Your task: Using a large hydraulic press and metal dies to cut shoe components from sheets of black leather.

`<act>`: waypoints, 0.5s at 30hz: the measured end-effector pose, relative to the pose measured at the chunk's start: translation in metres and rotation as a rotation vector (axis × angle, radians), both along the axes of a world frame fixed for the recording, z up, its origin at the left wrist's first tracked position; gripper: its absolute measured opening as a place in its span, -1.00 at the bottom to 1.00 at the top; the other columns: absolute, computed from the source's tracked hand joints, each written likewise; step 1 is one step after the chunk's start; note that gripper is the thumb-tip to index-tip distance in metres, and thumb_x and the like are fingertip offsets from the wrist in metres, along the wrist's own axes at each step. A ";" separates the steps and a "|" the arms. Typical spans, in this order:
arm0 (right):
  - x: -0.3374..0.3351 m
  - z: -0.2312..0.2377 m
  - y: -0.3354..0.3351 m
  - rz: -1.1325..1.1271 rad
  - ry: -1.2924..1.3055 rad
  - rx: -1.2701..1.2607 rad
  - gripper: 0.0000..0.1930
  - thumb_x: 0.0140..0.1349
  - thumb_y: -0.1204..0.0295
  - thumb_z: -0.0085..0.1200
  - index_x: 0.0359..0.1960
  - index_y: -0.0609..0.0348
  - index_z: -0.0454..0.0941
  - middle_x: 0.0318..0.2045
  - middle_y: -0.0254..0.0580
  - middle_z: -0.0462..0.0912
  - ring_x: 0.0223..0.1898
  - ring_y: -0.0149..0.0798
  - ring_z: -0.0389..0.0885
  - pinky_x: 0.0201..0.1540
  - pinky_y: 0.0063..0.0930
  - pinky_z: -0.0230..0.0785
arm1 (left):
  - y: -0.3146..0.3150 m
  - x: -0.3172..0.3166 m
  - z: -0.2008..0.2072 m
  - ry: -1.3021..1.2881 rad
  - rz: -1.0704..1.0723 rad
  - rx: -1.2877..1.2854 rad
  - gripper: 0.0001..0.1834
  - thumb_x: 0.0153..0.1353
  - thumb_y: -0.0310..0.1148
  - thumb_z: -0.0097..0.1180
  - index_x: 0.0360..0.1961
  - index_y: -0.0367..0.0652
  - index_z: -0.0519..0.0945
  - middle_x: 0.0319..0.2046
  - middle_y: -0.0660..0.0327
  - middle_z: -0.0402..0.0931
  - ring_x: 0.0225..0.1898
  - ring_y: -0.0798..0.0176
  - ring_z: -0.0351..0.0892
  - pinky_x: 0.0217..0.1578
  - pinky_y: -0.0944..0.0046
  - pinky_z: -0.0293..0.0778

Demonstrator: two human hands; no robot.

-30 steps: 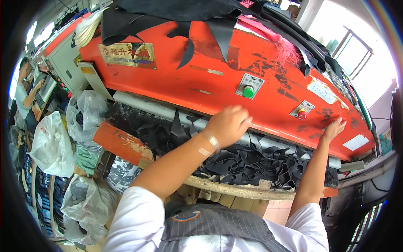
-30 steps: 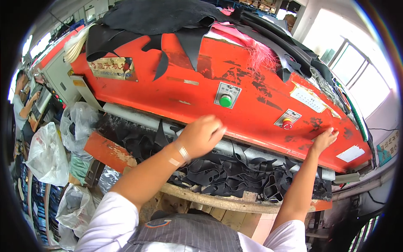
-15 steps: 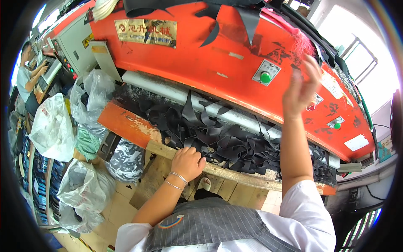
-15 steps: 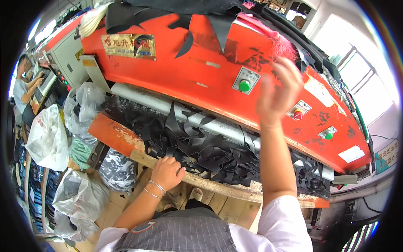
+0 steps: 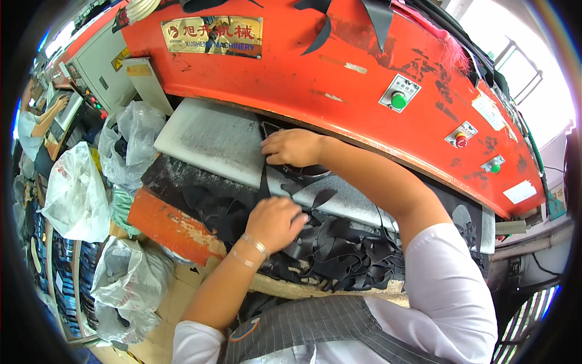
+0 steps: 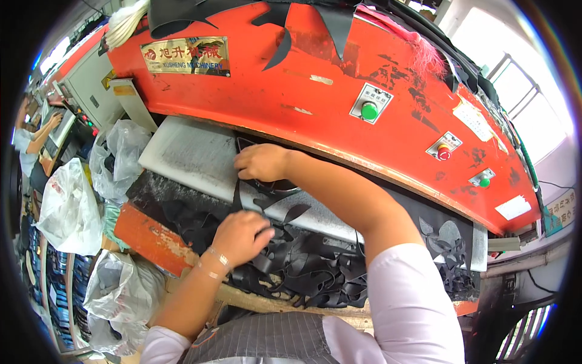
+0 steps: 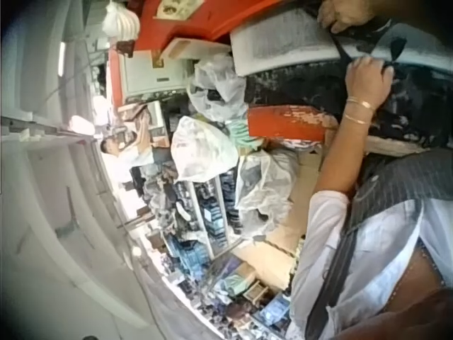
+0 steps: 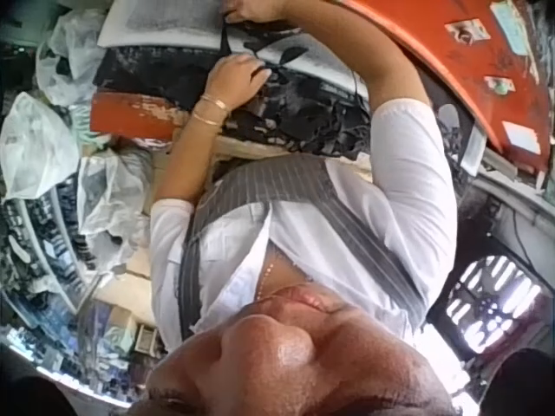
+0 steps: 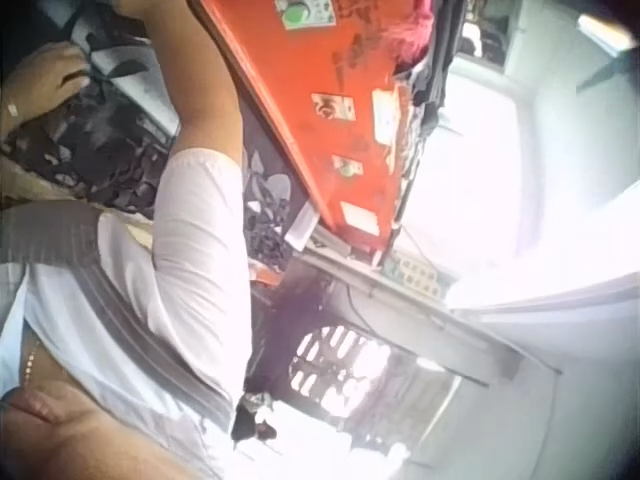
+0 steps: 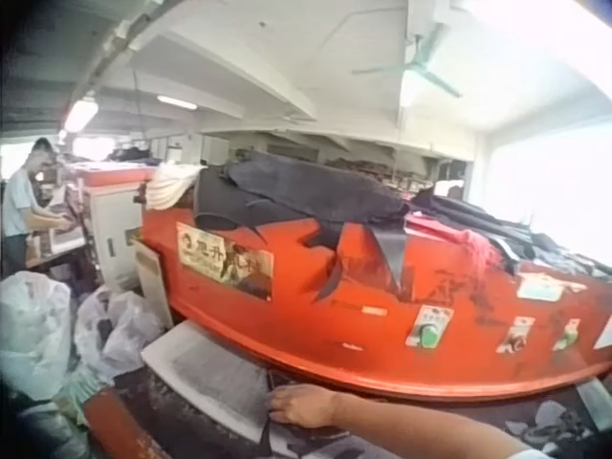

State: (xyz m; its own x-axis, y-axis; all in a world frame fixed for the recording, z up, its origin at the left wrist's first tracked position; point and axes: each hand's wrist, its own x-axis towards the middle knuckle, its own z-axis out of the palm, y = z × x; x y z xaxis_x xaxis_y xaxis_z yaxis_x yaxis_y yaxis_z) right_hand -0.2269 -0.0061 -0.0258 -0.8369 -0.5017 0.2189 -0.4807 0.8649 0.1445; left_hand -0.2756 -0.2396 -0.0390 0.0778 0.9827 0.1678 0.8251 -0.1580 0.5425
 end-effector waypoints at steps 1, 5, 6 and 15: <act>-0.015 -0.009 0.005 0.032 -0.060 0.009 -0.83 0.05 0.39 0.00 -0.46 0.19 0.60 -0.31 -0.12 0.59 -0.04 -0.04 0.55 0.14 -0.25 0.38 | 0.020 -0.006 -0.014 0.000 0.064 0.106 -0.68 0.13 -0.19 0.17 -0.18 -0.18 0.63 -0.19 0.09 0.58 -0.07 -0.01 0.52 -0.01 0.06 0.42; -0.028 -0.018 0.041 0.043 -0.150 0.002 -0.85 0.03 0.40 0.00 -0.57 0.15 0.56 -0.44 -0.18 0.58 -0.16 -0.05 0.57 0.13 -0.22 0.40 | 0.065 -0.013 -0.055 0.073 0.081 0.283 -0.61 0.09 -0.25 0.20 -0.07 -0.22 0.56 -0.06 0.09 0.51 0.06 -0.04 0.44 0.14 0.01 0.33; -0.029 -0.020 0.047 0.021 -0.160 0.000 -0.85 0.03 0.40 0.00 -0.57 0.15 0.56 -0.44 -0.18 0.58 -0.16 -0.05 0.57 0.13 -0.22 0.40 | 0.069 -0.014 -0.065 0.093 0.072 0.295 -0.60 0.09 -0.25 0.20 -0.06 -0.21 0.56 -0.06 0.09 0.50 0.09 -0.04 0.42 0.16 0.00 0.31; 0.086 0.138 0.067 -0.735 0.191 0.156 -0.81 -0.01 0.39 0.17 -0.35 0.17 0.58 -0.43 -0.12 0.54 -0.28 -0.05 0.57 -0.20 -0.16 0.43 | 0.082 -0.039 -0.058 0.058 -0.033 0.260 -0.62 0.02 -0.33 0.24 -0.09 -0.21 0.57 -0.11 0.04 0.53 0.01 -0.05 0.48 0.03 0.06 0.40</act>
